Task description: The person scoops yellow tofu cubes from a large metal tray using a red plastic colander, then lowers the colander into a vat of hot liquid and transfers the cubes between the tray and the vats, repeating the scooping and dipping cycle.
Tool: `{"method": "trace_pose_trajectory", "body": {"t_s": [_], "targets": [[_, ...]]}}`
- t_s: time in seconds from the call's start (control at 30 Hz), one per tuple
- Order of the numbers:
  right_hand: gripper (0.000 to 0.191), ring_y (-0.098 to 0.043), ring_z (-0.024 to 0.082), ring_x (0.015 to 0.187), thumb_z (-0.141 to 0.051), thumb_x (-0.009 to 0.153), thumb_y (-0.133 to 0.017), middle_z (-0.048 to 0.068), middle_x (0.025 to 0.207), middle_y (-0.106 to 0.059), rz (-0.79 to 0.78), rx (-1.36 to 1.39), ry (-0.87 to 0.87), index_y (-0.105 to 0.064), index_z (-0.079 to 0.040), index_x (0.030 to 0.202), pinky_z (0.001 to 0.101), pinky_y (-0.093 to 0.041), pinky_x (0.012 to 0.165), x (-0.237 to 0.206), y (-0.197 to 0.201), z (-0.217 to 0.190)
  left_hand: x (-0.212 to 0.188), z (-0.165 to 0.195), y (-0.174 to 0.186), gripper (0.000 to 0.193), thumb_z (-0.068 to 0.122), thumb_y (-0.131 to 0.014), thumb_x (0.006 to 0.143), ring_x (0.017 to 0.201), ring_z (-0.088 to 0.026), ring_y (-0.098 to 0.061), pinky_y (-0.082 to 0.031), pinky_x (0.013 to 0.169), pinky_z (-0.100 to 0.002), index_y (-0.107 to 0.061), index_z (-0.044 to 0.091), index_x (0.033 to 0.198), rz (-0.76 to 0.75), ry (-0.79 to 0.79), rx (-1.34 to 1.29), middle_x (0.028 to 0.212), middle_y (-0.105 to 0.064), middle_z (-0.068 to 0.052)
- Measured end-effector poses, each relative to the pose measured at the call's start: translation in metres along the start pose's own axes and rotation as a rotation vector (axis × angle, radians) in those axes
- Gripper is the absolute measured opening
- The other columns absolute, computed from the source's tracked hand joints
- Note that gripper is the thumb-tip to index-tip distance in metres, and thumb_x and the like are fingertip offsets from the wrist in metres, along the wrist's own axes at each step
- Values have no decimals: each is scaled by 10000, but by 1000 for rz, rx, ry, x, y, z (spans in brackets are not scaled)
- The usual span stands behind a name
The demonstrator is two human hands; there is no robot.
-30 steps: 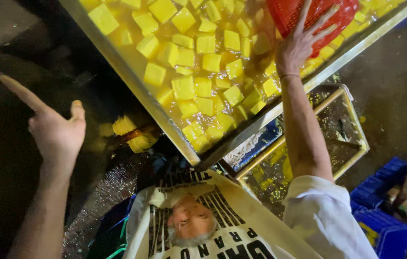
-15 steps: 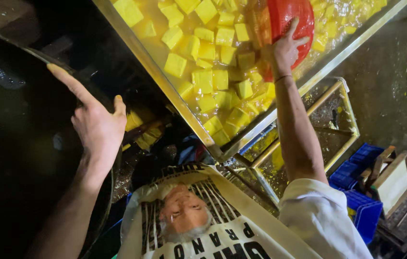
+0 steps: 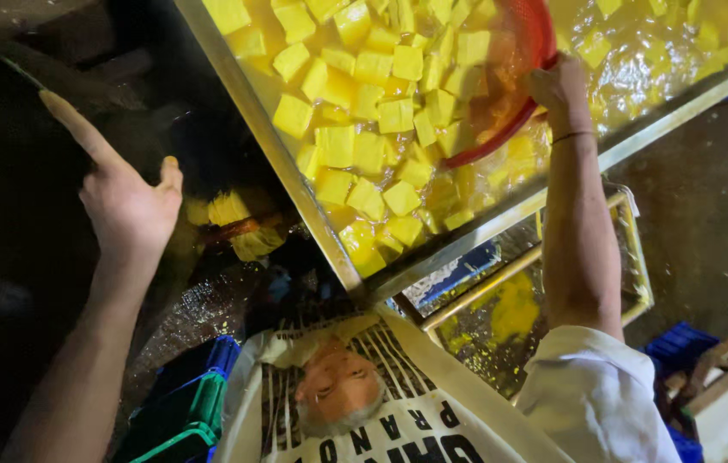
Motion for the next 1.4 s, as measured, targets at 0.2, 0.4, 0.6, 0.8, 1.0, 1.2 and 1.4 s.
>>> {"method": "trace_pose_trajectory", "body": {"t_s": [0.2,0.4,0.6,0.8,1.0,1.2,1.4], "targets": [[428,-741,308,787,-104,722,-773,150,896,-775,556,-145,317,-778,-125,1150,437,-572,706,1,-9,0,-2,-6,1,1189,151,-816,1037,874,-449,-718,-571,1010,-551,220,72,1614,60,-9,171,813,-710,-196],[415,-751,152,717,-58,796,-779,125,868,-801,466,258,252,-799,-70,1211,308,-578,662,7,-3,8,-1,-6,3,1193,100,-820,1004,1004,-473,-707,-572,1065,-509,221,86,1585,197,-222,178,1075,-686,-321],[538,-693,101,769,47,754,-757,91,946,-786,308,965,179,-706,103,1286,250,-566,655,12,-18,13,2,-17,0,1169,119,-798,988,783,-483,-693,-594,848,-518,167,36,1642,132,-22,195,784,-690,-266],[620,-719,167,858,118,762,-712,141,1047,-759,291,1146,71,-646,136,1378,277,-586,764,2,-20,16,6,-12,3,1168,131,-799,988,755,-473,-688,-593,871,-527,155,-8,1648,150,-43,199,756,-680,-246],[685,-759,268,815,185,709,-664,220,1070,-765,323,1428,-142,-546,104,1378,357,-658,728,-11,-12,29,-1,12,14,1093,216,-776,974,1109,-498,-590,-490,1054,-545,29,-32,1671,183,37,309,1144,-608,-364],[689,-773,266,876,213,737,-651,201,1128,-786,402,1424,-163,-611,80,1411,351,-655,780,-23,5,39,-26,78,-7,855,113,-785,904,1524,-377,-275,-284,1269,-512,-321,-11,1611,494,-354,262,1640,-274,-252],[733,-741,294,861,212,728,-629,197,1129,-758,420,1541,-292,-588,14,1432,384,-643,754,-39,15,29,5,189,-135,807,287,-799,897,1177,-308,-666,-522,1021,-455,-364,50,1534,-48,-162,-505,1279,-642,-186]]}}
Point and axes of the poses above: each hand's wrist, its own x-axis towards the middle knuckle, its own y-axis out of the back of the hand, z = x × y, the point moved 3 cm from there along x, towards the middle knuckle
